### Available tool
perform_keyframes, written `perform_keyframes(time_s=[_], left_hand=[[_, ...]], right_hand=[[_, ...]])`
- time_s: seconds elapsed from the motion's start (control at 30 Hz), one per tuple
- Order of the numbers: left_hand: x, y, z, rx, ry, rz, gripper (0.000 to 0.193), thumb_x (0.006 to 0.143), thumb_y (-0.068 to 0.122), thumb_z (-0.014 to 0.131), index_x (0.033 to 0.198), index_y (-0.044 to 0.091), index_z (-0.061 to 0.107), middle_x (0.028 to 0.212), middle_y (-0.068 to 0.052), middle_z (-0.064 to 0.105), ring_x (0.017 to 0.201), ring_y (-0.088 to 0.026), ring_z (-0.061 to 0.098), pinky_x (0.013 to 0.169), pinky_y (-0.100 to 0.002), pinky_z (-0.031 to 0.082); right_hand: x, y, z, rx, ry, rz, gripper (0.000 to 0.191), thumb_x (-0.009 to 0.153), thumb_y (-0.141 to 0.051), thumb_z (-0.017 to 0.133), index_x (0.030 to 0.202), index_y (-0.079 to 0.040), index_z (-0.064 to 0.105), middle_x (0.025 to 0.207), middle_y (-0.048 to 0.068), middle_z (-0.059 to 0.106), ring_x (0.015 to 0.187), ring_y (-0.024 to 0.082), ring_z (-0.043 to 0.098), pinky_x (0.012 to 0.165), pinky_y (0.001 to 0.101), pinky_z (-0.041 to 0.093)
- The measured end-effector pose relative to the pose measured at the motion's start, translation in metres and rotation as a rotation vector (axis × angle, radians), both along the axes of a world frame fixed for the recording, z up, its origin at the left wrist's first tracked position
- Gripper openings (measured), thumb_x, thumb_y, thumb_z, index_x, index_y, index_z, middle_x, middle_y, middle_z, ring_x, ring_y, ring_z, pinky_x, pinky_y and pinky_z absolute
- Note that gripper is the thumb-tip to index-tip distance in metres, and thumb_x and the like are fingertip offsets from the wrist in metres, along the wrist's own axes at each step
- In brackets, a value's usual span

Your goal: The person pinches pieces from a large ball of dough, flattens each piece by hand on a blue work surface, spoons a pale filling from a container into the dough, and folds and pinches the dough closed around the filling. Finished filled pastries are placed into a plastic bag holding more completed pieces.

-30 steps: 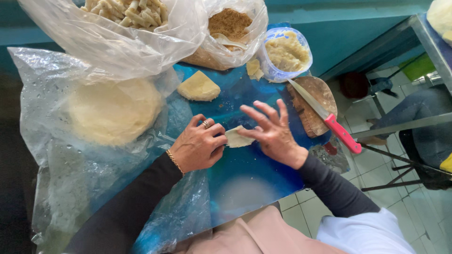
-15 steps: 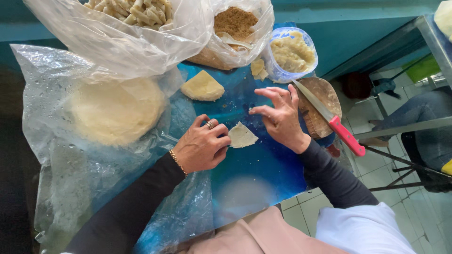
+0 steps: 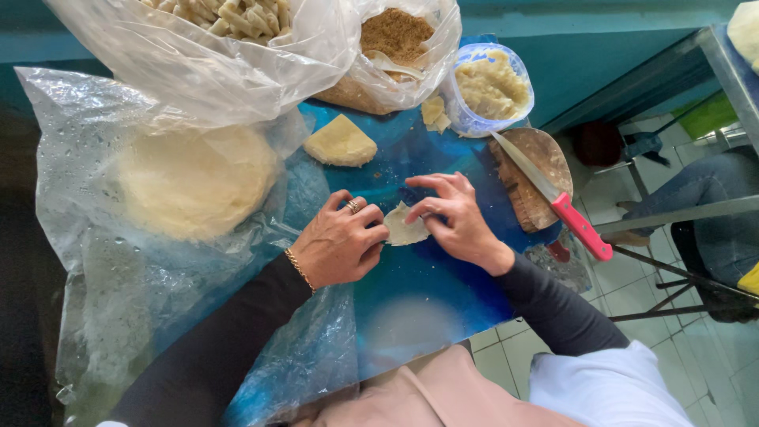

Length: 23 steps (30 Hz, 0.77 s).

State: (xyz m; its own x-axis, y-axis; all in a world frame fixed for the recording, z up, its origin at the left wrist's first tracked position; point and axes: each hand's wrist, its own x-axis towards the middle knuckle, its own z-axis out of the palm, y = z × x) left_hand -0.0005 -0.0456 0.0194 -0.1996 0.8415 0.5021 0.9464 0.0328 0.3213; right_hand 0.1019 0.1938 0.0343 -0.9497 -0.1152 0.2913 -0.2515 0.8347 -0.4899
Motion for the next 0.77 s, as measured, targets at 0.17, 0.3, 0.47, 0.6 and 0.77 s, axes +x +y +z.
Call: perform_keyframes(time_s=[0.17, 0.3, 0.47, 0.6, 0.77], left_hand=[[-0.001, 0.001, 0.001, -0.001, -0.004, -0.006, 0.014, 0.078, 0.019, 0.072, 0.090, 0.013, 0.067, 0.098, -0.006, 0.062, 0.097, -0.025, 0.062, 0.095, -0.048, 0.042], [-0.001, 0.001, 0.001, 0.001, 0.003, 0.001, 0.013, 0.078, 0.019, 0.072, 0.088, 0.013, 0.067, 0.097, -0.005, 0.062, 0.098, -0.025, 0.062, 0.095, -0.048, 0.043], [-0.001, 0.001, -0.001, -0.012, 0.017, 0.002, 0.013, 0.079, 0.019, 0.072, 0.088, 0.013, 0.067, 0.097, -0.006, 0.062, 0.097, -0.026, 0.062, 0.094, -0.048, 0.043], [-0.001, 0.000, 0.000, -0.004, 0.006, 0.001, 0.012, 0.078, 0.019, 0.072, 0.087, 0.013, 0.066, 0.097, -0.005, 0.062, 0.097, -0.025, 0.062, 0.095, -0.048, 0.043], [-0.002, 0.000, -0.001, -0.021, 0.014, 0.006, 0.012, 0.079, 0.020, 0.073, 0.088, 0.014, 0.067, 0.098, -0.005, 0.062, 0.097, -0.026, 0.062, 0.095, -0.048, 0.043]], right_hand=[[-0.010, -0.004, 0.001, 0.343, 0.193, -0.136, 0.020, 0.079, 0.001, 0.067, 0.088, -0.016, 0.070, 0.140, 0.004, 0.060, 0.134, 0.029, 0.051, 0.121, 0.0600, 0.021], [0.000, -0.004, 0.008, 0.336, 0.189, -0.031, 0.025, 0.079, 0.000, 0.068, 0.094, -0.020, 0.073, 0.144, 0.003, 0.059, 0.138, 0.026, 0.049, 0.123, 0.0601, 0.019], [0.017, -0.006, 0.003, 0.701, 0.323, 0.091, 0.038, 0.090, -0.007, 0.072, 0.123, -0.025, 0.072, 0.153, 0.001, 0.054, 0.142, 0.024, 0.045, 0.124, 0.0586, 0.018], [0.019, 0.003, 0.007, 0.913, 0.353, 0.137, 0.037, 0.093, -0.015, 0.069, 0.129, -0.021, 0.069, 0.156, -0.001, 0.054, 0.143, 0.023, 0.045, 0.122, 0.0593, 0.019], [0.002, 0.006, 0.006, 0.609, 0.320, 0.103, 0.036, 0.096, -0.008, 0.068, 0.125, -0.030, 0.068, 0.155, 0.001, 0.051, 0.143, 0.024, 0.043, 0.124, 0.0599, 0.019]])
